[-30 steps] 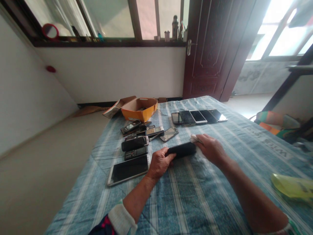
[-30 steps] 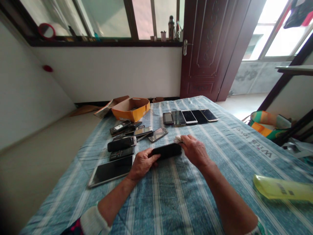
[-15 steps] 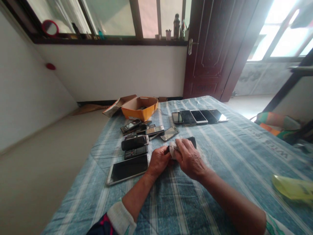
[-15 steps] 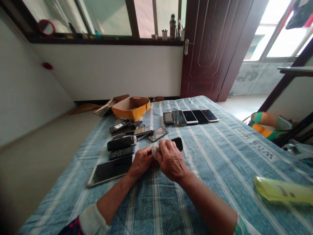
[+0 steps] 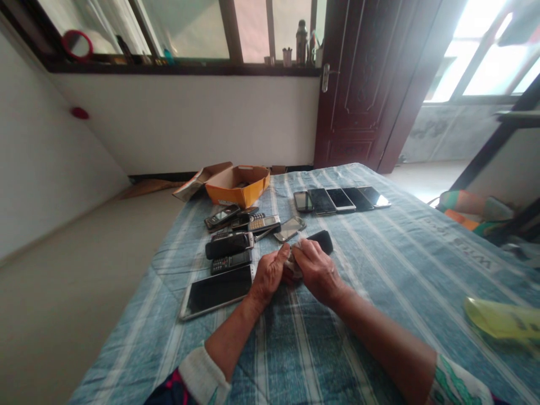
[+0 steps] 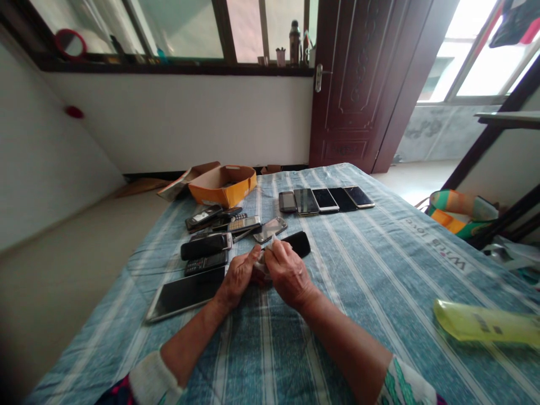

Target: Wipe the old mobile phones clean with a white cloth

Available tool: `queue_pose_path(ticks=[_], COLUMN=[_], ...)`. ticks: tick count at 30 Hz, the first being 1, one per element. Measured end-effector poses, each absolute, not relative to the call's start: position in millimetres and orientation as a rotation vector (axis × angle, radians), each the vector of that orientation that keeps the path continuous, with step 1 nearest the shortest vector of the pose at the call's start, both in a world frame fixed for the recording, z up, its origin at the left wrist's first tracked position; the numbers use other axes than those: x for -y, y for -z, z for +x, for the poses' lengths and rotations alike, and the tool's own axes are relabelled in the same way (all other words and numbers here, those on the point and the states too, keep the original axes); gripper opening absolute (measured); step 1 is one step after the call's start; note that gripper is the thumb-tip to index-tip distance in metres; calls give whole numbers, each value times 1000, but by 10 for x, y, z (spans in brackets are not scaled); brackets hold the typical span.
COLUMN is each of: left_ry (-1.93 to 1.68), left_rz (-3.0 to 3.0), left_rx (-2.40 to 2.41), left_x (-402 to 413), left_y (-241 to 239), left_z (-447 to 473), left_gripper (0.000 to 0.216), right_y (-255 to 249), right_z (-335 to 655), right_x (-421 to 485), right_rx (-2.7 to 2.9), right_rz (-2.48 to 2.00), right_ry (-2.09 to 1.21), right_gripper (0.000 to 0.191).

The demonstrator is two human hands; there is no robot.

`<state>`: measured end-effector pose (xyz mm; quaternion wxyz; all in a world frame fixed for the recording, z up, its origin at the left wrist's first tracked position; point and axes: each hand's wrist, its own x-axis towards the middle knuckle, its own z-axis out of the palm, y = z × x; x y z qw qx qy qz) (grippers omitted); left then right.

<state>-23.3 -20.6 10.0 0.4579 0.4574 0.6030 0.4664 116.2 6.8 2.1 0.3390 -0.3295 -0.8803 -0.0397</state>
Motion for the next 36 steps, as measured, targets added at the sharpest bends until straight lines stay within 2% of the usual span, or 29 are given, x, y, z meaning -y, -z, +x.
queue_pose_path(ticks=[9, 20, 30, 36], left_ry=[-1221, -1179, -1153, -1111], left_rz=[1207, 1234, 1324, 1341], left_rx=[-1424, -1352, -1474, -1390], left_x=[178, 186, 223, 234], left_y=[12, -4, -38, -29], left_z=[-288, -319, -307, -312], left_gripper=[44, 31, 18, 18], right_y=[154, 148, 143, 144], right_z=[1124, 1213, 1266, 1290], right_x=[-68, -246, -273, -334], right_rx=[2321, 2216, 2241, 2215], right_rz=[-766, -748, -651, -656], right_ry=[102, -2, 26, 0], right_gripper=[42, 37, 38, 36])
